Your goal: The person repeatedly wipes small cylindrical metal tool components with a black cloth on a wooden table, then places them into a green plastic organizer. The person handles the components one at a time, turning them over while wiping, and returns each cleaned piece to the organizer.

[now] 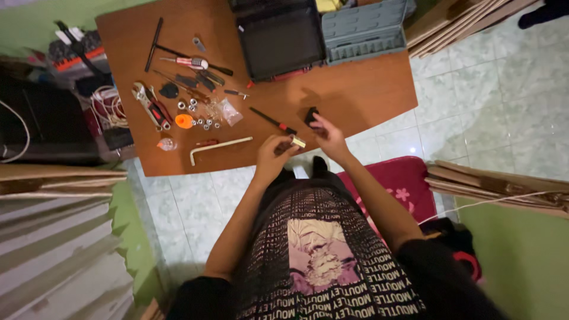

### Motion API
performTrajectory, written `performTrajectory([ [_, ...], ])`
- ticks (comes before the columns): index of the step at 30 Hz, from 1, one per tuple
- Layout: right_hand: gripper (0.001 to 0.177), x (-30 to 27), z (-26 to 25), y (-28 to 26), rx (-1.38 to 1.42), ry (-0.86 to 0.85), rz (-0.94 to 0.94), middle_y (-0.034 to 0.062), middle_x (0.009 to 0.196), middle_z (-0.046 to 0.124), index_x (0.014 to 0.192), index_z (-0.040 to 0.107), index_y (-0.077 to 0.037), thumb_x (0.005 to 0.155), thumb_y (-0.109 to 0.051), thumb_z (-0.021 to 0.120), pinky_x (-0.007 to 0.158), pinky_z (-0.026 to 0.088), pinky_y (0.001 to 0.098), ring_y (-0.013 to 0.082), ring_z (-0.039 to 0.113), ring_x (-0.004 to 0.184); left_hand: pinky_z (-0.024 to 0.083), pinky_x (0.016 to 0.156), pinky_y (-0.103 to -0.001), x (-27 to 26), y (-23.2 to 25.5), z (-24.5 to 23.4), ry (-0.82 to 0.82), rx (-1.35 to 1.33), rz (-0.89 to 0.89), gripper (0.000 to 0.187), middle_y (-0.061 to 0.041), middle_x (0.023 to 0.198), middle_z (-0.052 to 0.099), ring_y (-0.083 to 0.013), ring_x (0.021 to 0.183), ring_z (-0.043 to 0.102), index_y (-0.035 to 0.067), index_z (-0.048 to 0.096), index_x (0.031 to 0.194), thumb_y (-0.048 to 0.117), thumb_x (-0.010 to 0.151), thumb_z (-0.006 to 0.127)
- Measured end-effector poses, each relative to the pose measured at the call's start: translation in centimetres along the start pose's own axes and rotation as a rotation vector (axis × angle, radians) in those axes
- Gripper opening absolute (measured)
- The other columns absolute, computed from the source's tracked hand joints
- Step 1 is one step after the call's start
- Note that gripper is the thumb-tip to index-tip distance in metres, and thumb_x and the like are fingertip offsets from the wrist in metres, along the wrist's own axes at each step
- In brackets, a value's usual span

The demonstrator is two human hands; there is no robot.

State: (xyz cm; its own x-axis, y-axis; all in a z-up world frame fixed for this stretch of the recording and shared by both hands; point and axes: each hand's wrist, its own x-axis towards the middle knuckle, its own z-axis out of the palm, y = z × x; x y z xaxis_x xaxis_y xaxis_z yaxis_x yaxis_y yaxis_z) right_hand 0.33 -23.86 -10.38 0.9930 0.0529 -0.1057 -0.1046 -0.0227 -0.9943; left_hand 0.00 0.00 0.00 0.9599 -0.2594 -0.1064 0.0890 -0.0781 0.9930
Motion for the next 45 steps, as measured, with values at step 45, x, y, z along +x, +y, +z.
performTrajectory([
  [45,0.041,-1.7,-0.2,-11.4,-0.346,-0.128,0.013,0.0085,0.087,0.077,0.12,0.072,-0.006,0.081,-0.009,0.083,0.072,0.059,0.031,0.0139,0.069,0.077,0.057,0.092,-0.033,2.3,-1.4,1.4,-0.195,0.194,0.118,0.059,-0.011,0.127,0.066,-0.0211,0.109,0.069,0.004,0.059,0.135,0.006,0.081,0.083],
])
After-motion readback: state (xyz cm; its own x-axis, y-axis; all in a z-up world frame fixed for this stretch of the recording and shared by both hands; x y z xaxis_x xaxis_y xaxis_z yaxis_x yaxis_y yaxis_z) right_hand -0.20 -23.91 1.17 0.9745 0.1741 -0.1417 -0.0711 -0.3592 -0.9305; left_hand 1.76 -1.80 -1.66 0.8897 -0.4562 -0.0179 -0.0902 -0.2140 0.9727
